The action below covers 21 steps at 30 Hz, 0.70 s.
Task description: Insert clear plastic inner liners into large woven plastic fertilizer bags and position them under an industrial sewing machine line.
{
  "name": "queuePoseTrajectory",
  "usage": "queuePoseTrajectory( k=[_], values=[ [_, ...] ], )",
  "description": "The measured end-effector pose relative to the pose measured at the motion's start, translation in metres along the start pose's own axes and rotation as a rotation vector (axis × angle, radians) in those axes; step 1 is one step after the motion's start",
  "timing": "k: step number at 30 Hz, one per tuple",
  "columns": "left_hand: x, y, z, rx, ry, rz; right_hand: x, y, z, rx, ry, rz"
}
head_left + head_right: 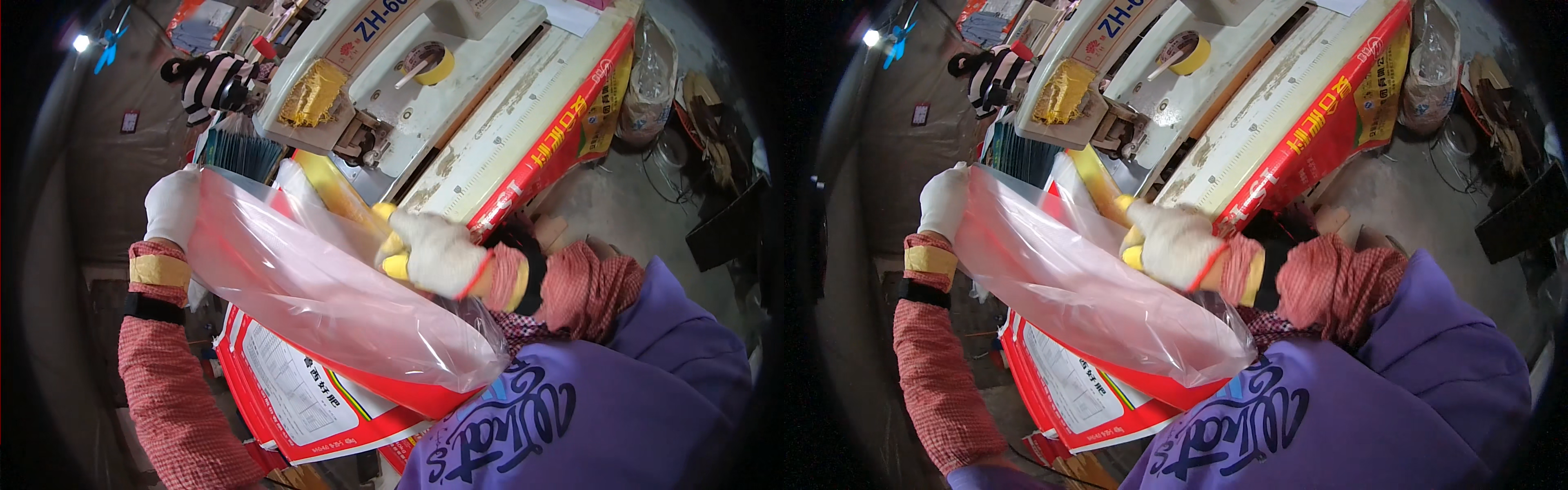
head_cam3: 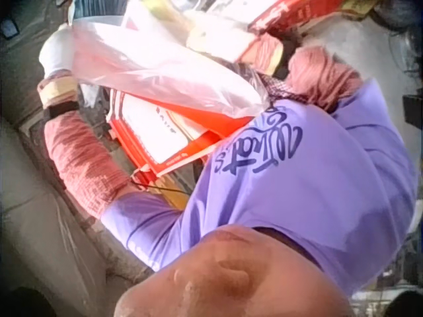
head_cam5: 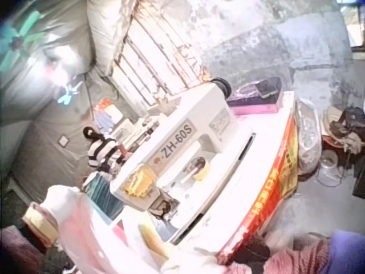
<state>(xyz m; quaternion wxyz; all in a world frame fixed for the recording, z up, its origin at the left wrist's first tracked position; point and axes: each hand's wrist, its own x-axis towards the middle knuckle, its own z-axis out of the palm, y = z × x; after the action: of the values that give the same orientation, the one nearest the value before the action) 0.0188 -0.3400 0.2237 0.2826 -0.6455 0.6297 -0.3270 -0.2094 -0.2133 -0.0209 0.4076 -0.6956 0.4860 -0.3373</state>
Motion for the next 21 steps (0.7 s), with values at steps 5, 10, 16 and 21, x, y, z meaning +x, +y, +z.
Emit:
queuePoseTrajectory(
  k=[5,10,16,21],
  values=[
    [-0.008,0.008,-0.003,0.092,-0.013,0.003,-0.024,-0.018,0.013,0.286,-0.046,-0.172],
    [-0.008,0.026,-0.012,0.134,-0.097,-0.008,0.010,-0.020,0.003,0.198,-0.825,0.110],
    [0.020,-0.021,0.008,0.118,-0.079,-0.047,0.003,-0.050,0.027,-0.029,-0.416,-0.296],
    [0.070,0.032,0.088,-0.178,0.172,-0.173,-0.014,-0.070,0.040,0.306,-0.351,-0.218]
  ],
)
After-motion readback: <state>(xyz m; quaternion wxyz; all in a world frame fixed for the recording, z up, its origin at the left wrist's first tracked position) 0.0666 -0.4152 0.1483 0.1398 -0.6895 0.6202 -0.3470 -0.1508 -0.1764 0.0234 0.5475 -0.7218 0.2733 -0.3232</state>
